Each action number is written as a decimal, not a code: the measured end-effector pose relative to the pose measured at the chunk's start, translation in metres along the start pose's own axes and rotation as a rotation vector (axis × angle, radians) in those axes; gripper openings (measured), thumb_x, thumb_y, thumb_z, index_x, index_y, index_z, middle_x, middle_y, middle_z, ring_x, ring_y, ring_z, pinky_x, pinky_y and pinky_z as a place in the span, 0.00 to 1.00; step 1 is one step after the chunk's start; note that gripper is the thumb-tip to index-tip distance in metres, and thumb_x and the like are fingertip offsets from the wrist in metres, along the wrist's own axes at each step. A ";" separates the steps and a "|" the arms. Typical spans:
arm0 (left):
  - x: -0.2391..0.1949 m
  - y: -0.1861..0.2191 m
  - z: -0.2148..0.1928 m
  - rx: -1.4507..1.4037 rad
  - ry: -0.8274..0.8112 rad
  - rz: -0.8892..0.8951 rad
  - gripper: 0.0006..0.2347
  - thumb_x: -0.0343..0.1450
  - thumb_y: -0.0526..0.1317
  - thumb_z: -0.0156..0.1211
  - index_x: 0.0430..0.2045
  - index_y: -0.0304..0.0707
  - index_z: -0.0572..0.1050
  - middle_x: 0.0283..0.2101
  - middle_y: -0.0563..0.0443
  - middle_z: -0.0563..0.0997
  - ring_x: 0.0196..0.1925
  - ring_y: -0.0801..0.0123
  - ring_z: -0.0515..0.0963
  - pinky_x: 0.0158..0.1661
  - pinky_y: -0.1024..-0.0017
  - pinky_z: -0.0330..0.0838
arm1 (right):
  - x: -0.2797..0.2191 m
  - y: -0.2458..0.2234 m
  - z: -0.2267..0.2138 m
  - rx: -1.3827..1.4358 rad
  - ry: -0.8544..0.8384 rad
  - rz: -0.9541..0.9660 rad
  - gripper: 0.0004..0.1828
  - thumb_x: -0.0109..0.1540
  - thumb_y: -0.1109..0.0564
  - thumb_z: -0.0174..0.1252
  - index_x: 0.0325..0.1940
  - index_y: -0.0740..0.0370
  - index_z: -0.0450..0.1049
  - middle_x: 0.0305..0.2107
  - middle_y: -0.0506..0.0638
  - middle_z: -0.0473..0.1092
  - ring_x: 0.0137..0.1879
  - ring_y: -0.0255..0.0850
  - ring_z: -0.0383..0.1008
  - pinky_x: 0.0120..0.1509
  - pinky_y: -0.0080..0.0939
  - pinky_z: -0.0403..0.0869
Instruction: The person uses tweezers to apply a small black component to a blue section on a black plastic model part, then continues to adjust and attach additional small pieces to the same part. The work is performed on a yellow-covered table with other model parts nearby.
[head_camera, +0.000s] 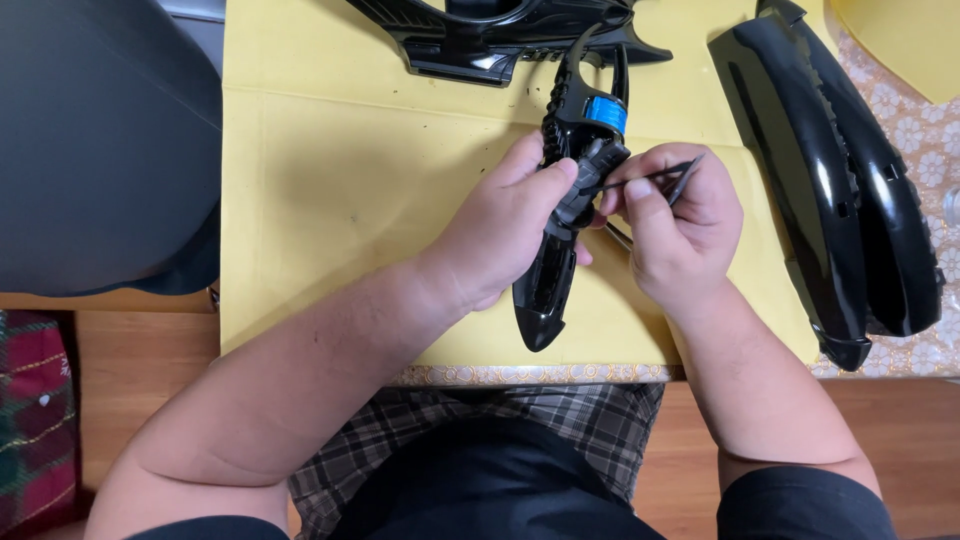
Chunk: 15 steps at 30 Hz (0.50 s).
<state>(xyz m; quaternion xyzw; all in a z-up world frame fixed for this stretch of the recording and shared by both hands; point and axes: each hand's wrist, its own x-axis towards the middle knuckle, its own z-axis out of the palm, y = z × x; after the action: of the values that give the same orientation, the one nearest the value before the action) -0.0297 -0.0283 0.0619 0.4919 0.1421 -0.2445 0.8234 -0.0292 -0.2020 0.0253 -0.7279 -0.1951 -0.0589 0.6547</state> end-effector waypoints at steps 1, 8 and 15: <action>-0.001 0.001 0.000 0.001 0.000 0.000 0.11 0.74 0.39 0.45 0.46 0.35 0.70 0.35 0.42 0.78 0.36 0.63 0.80 0.26 0.65 0.82 | 0.002 0.000 0.000 0.000 0.000 0.000 0.03 0.70 0.71 0.42 0.45 0.71 0.61 0.34 0.64 0.67 0.36 0.45 0.73 0.42 0.42 0.80; -0.002 0.003 0.000 0.016 0.010 -0.024 0.11 0.74 0.40 0.45 0.46 0.36 0.70 0.34 0.42 0.78 0.28 0.60 0.79 0.26 0.66 0.80 | -0.001 -0.002 0.001 -0.010 -0.017 0.028 0.03 0.70 0.71 0.43 0.45 0.71 0.63 0.32 0.63 0.67 0.36 0.44 0.72 0.43 0.40 0.79; -0.001 0.003 -0.001 0.016 0.019 -0.010 0.11 0.73 0.40 0.45 0.45 0.35 0.71 0.32 0.41 0.78 0.25 0.60 0.78 0.25 0.66 0.80 | -0.001 -0.002 0.003 -0.046 -0.006 0.034 0.02 0.71 0.69 0.44 0.45 0.71 0.64 0.30 0.61 0.68 0.35 0.42 0.72 0.42 0.39 0.78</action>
<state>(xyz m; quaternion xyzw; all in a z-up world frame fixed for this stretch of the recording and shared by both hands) -0.0288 -0.0264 0.0639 0.4999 0.1505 -0.2451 0.8169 -0.0316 -0.1988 0.0259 -0.7460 -0.1834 -0.0499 0.6382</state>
